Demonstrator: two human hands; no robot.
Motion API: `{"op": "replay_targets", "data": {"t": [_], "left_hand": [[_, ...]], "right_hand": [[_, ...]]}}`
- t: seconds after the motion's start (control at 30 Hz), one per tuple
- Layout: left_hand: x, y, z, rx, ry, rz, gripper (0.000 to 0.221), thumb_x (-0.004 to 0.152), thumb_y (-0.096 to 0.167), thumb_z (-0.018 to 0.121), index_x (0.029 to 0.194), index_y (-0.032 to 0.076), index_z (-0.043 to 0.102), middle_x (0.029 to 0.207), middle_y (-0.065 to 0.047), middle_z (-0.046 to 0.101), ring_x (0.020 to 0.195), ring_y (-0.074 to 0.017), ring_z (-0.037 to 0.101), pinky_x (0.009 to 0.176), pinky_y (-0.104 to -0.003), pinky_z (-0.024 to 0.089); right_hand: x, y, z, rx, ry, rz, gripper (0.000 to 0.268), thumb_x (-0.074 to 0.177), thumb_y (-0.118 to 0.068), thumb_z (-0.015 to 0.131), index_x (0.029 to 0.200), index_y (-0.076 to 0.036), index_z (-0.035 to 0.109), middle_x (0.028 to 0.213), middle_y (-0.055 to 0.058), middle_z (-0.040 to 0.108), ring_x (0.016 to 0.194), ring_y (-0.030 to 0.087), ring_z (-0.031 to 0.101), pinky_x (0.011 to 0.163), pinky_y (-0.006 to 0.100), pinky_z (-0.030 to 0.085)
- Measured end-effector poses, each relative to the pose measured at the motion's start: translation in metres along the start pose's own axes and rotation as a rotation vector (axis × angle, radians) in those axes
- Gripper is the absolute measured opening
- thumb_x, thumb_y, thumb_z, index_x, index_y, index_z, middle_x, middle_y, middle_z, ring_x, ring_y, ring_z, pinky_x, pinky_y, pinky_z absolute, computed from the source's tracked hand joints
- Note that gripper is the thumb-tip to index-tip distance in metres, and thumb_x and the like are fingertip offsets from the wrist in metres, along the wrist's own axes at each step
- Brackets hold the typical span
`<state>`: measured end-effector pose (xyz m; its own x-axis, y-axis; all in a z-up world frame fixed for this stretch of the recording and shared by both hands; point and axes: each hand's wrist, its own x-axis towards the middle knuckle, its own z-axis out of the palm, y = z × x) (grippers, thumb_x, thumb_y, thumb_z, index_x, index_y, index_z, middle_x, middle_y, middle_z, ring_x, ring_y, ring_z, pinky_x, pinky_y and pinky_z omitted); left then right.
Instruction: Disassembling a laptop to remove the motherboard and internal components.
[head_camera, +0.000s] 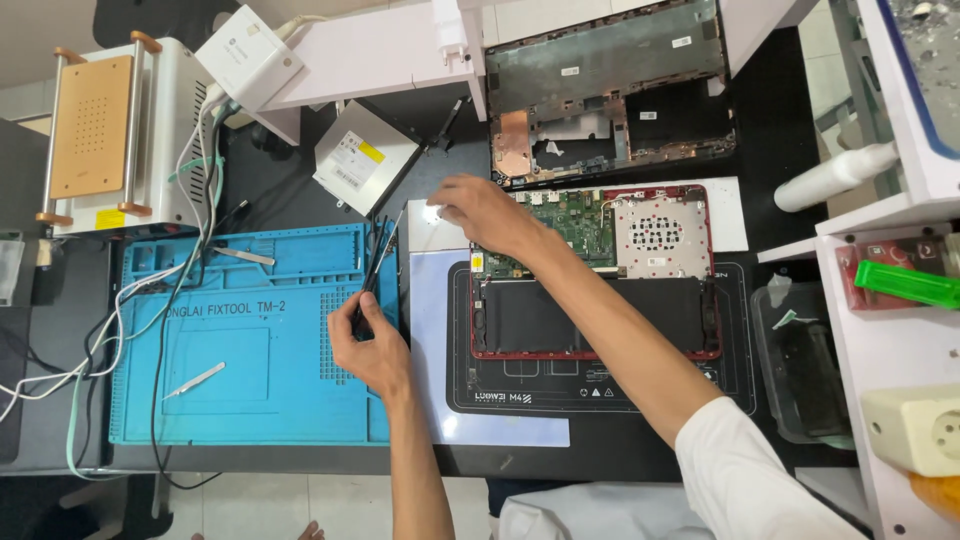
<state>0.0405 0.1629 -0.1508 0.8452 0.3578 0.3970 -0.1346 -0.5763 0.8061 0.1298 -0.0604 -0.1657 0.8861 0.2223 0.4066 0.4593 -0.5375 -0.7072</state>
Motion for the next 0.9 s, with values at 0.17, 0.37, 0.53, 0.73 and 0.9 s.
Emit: {"op": "replay_targets", "data": {"t": [0.17, 0.37, 0.53, 0.73, 0.9], "left_hand": [[0.000, -0.001, 0.000, -0.025, -0.005, 0.016, 0.016, 0.102, 0.014, 0.069, 0.103, -0.002, 0.071, 0.092, -0.008, 0.066, 0.082, -0.0172, 0.060, 0.071, -0.031, 0.047], [-0.002, -0.003, 0.002, -0.024, -0.090, -0.161, 0.019, 0.101, 0.018, 0.068, 0.101, -0.001, 0.072, 0.080, -0.008, 0.071, 0.074, -0.0180, 0.066, 0.072, -0.032, 0.052], [-0.011, -0.009, 0.000, 0.147, -0.159, 0.048, 0.018, 0.102, 0.020, 0.068, 0.103, 0.002, 0.072, 0.084, -0.012, 0.074, 0.082, -0.0260, 0.069, 0.078, -0.039, 0.051], [-0.045, 0.007, -0.018, 0.272, -0.325, 0.162, 0.017, 0.104, 0.020, 0.063, 0.107, 0.004, 0.068, 0.098, -0.013, 0.072, 0.089, -0.0317, 0.065, 0.089, -0.046, 0.041], [-0.063, 0.014, -0.028, 0.395, -0.222, 0.157, 0.014, 0.102, 0.021, 0.065, 0.103, 0.007, 0.067, 0.098, -0.009, 0.070, 0.095, -0.0309, 0.062, 0.087, -0.045, 0.041]], "right_hand": [[-0.038, -0.047, -0.063, 0.028, 0.181, 0.149, 0.029, 0.093, 0.000, 0.067, 0.121, -0.003, 0.070, 0.114, 0.015, 0.071, 0.107, 0.034, 0.068, 0.092, 0.041, 0.054], [-0.149, -0.079, -0.116, -0.149, 0.425, 0.427, 0.033, 0.090, -0.010, 0.077, 0.123, -0.006, 0.071, 0.120, 0.013, 0.072, 0.114, 0.030, 0.069, 0.099, 0.038, 0.054], [-0.214, -0.095, -0.135, -0.259, 0.396, 0.520, 0.047, 0.083, -0.017, 0.084, 0.127, -0.008, 0.070, 0.128, 0.011, 0.068, 0.124, 0.030, 0.064, 0.106, 0.039, 0.051], [-0.235, -0.103, -0.143, -0.294, 0.126, 0.516, 0.088, 0.059, -0.029, 0.092, 0.138, -0.011, 0.060, 0.142, 0.011, 0.056, 0.139, 0.033, 0.046, 0.116, 0.045, 0.036], [-0.228, -0.108, -0.148, -0.364, 0.048, 0.532, 0.094, 0.053, -0.029, 0.095, 0.138, -0.011, 0.059, 0.137, 0.011, 0.054, 0.134, 0.032, 0.047, 0.118, 0.050, 0.031]]}}
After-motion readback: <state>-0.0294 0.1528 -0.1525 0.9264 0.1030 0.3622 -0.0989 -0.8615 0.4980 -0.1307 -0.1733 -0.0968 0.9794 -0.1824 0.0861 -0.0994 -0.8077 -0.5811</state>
